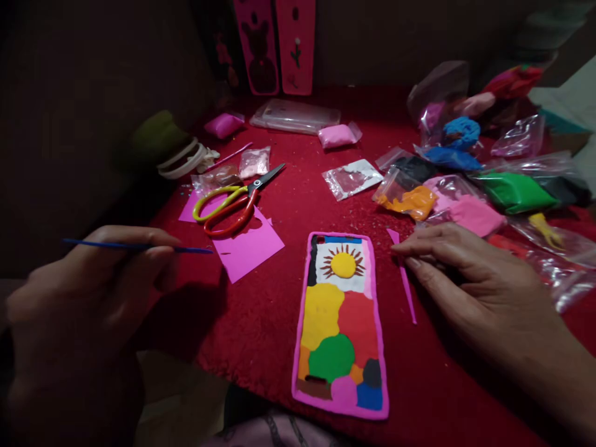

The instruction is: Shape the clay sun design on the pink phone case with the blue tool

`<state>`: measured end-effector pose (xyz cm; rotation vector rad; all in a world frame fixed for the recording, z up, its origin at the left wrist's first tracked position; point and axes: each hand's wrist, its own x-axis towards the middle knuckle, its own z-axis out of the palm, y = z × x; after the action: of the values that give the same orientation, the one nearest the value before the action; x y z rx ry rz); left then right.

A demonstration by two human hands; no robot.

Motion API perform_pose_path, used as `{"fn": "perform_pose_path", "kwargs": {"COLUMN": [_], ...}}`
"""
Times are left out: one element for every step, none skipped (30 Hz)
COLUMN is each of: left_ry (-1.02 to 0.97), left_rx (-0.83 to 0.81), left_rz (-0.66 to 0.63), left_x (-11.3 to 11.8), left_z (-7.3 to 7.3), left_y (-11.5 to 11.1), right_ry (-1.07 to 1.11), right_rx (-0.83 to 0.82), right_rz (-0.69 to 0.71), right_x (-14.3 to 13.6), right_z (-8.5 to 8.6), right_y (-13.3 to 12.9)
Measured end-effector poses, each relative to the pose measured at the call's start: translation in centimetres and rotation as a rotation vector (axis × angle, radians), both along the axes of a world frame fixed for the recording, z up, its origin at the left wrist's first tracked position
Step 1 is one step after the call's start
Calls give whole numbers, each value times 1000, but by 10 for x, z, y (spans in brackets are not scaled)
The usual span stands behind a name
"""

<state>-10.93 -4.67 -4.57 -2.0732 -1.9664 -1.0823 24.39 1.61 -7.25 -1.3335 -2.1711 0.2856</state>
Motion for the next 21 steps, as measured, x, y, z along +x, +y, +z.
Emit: {"fn": "perform_pose_path", "kwargs": {"left_ry": [20,38,53,68,84,102,119,134,147,157,164,171,178,185,190,194,198,201,204,209,213], "left_rx": [-10,-18,-22,-22,-22,-23,-23,-23,-26,-31,-36,-38,-41,-43,-42,-40,-35,-32,-27,-26,-25], "left_rz": [-2,-6,-11,-20,-33,-47,-60,-68,-75,-80,-84,-89,-92,-94,-94,-92,-90,-87,-83,-80,-76], "left_x": [1,3,4,5,6,6,6,6,5,5,4,4,4,4,4,4,3,3,3,2,2], "left_z": [0,0,-1,-2,-4,-5,-6,-6,-7,-7,-7,-7,-7,-7,-7,-7,-8,-8,-8,-8,-8], "left_y": [1,3,4,5,6,7,8,9,10,10,10,10,11,11,11,11,12,12,12,12,11], "right_ry": [6,10,10,9,7,7,11,16,21,27,33,41,42,41,38,36,35,34,36,37,37], "right_rx": [6,11,11,6,-5,-14,-18,-18,-18,-20,-20,-20,-21,-21,-19,-16,-14,-18,-20,-24,-26], "right_rz": [-2,-7,-13,-20,-26,-31,-34,-36,-35,-35,-31,-27,-24,-22,-19,-21,-25,-31,-37,-44,-50], "right_x": [1,2,2,3,3,4,4,5,5,5,5,5,5,5,5,5,5,5,5,4,4], "right_z": [-1,-3,-3,-4,-4,-4,-5,-5,-5,-6,-6,-6,-7,-7,-7,-7,-7,-8,-8,-9,-9], "right_y": [0,0,0,0,0,0,1,1,1,1,1,1,1,1,1,2,2,2,2,2,2]}}
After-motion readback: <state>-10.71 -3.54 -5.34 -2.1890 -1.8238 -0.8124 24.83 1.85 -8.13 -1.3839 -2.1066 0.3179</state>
